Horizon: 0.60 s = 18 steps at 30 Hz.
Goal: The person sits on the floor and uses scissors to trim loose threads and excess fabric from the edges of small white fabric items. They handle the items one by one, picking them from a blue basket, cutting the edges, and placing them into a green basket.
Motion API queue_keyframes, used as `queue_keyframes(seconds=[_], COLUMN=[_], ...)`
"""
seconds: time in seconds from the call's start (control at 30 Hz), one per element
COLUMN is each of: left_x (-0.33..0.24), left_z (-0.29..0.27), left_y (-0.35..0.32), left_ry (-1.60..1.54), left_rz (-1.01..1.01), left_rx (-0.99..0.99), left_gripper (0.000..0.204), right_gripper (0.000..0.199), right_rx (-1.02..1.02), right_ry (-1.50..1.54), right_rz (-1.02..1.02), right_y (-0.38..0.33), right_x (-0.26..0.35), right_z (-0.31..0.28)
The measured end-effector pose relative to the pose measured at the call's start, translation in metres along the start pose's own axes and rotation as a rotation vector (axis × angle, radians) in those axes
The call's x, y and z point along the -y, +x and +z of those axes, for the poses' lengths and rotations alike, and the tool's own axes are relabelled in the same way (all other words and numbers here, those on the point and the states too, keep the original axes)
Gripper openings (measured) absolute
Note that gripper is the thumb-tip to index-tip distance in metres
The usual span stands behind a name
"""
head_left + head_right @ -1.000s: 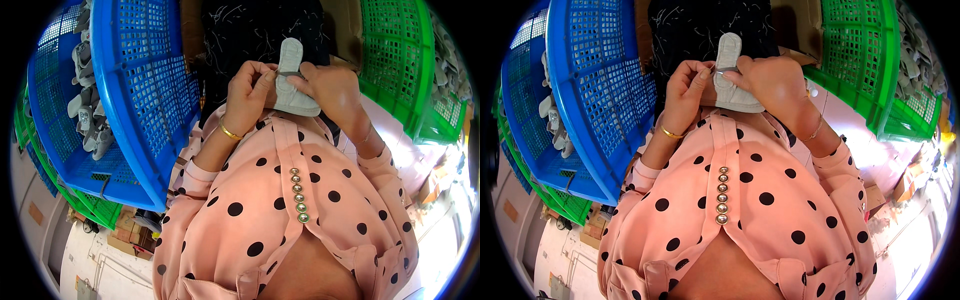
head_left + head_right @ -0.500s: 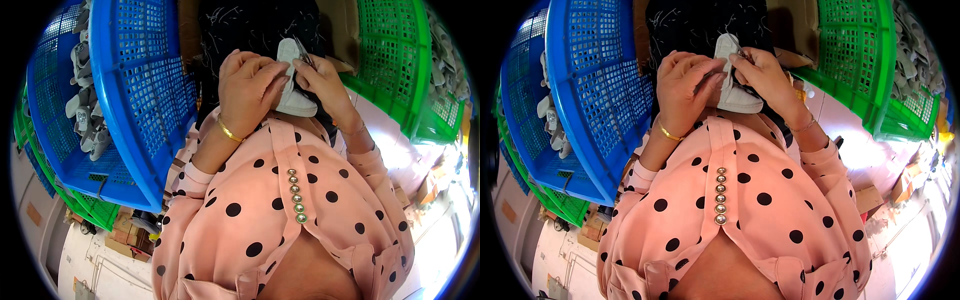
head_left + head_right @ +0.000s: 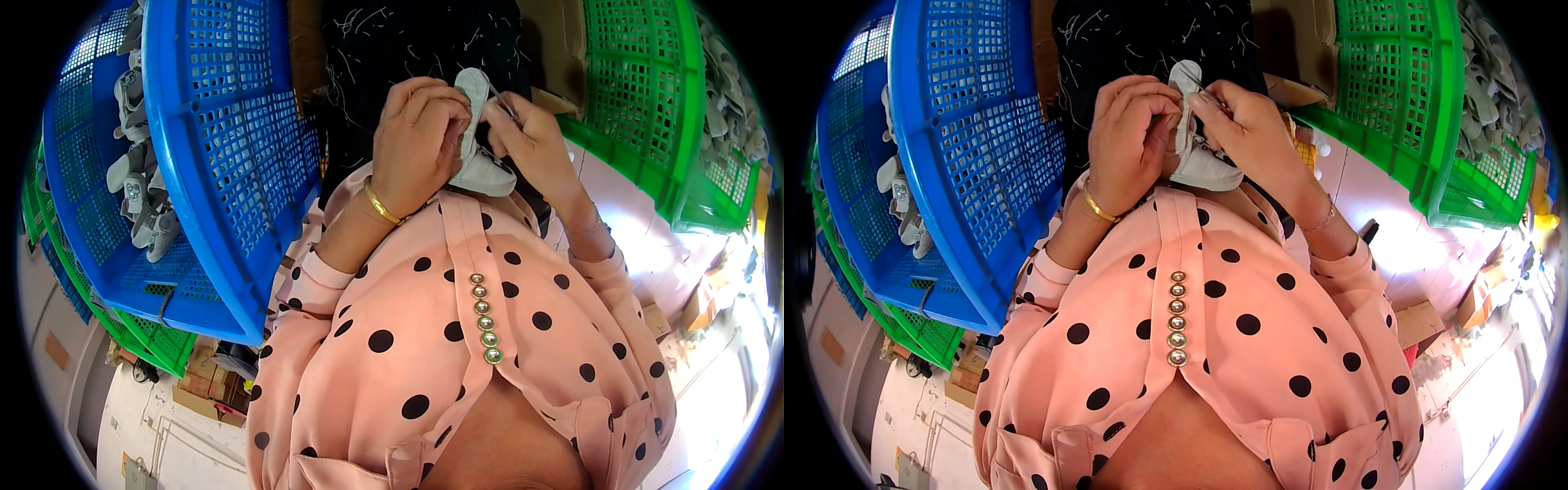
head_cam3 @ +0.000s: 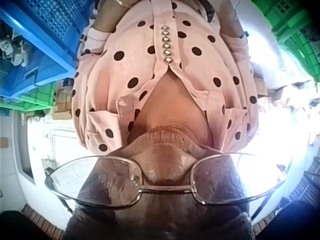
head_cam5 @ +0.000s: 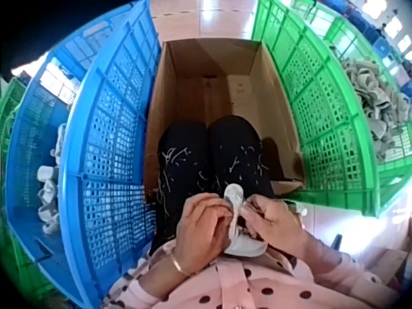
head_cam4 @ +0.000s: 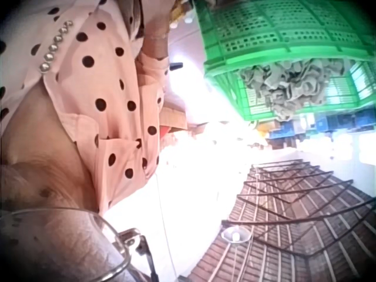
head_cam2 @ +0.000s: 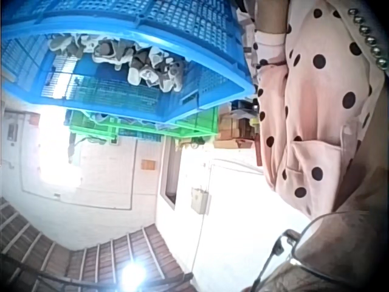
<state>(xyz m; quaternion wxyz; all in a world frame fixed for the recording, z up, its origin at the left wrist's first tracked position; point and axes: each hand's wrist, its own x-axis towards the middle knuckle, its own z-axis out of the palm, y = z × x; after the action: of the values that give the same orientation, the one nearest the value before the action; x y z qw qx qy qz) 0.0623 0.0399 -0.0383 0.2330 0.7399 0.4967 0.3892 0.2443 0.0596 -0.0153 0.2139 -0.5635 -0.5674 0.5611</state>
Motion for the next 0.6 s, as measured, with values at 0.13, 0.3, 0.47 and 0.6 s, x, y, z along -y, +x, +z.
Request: queue_keyframes(seconds=[0.13,0.3,0.47,0.6], left_x=[0.001,-0.002,-0.004,-0.006], left_z=[0.007,0.009,0.006,0.004], left_y=[-0.004,-0.008,-0.009,-0.009], left_ry=[-0.116,-0.180,-0.210,-0.228], left_rz=[-0.112,-0.250,-0.281,-0.321], left_rx=[0.009,0.034,0.030,0.049], left_gripper=[0.013,0.010,0.011,0.011], right_gripper=[0.038,0.043,0.039,0.037], right_rx=[-0.149,-0.172,-0.141,-0.091], right_ry=[-0.585,-1.018,-1.094,-1.089], right_rz=[-0.332,-0.538,-0.662,-0.669], right_y=[-0.008,-0.011,-0.002,0.000], right_x=[0.008,0.019,0.032,0.040], right_z=[-0.021,-0.033,-0.034,-0.034])
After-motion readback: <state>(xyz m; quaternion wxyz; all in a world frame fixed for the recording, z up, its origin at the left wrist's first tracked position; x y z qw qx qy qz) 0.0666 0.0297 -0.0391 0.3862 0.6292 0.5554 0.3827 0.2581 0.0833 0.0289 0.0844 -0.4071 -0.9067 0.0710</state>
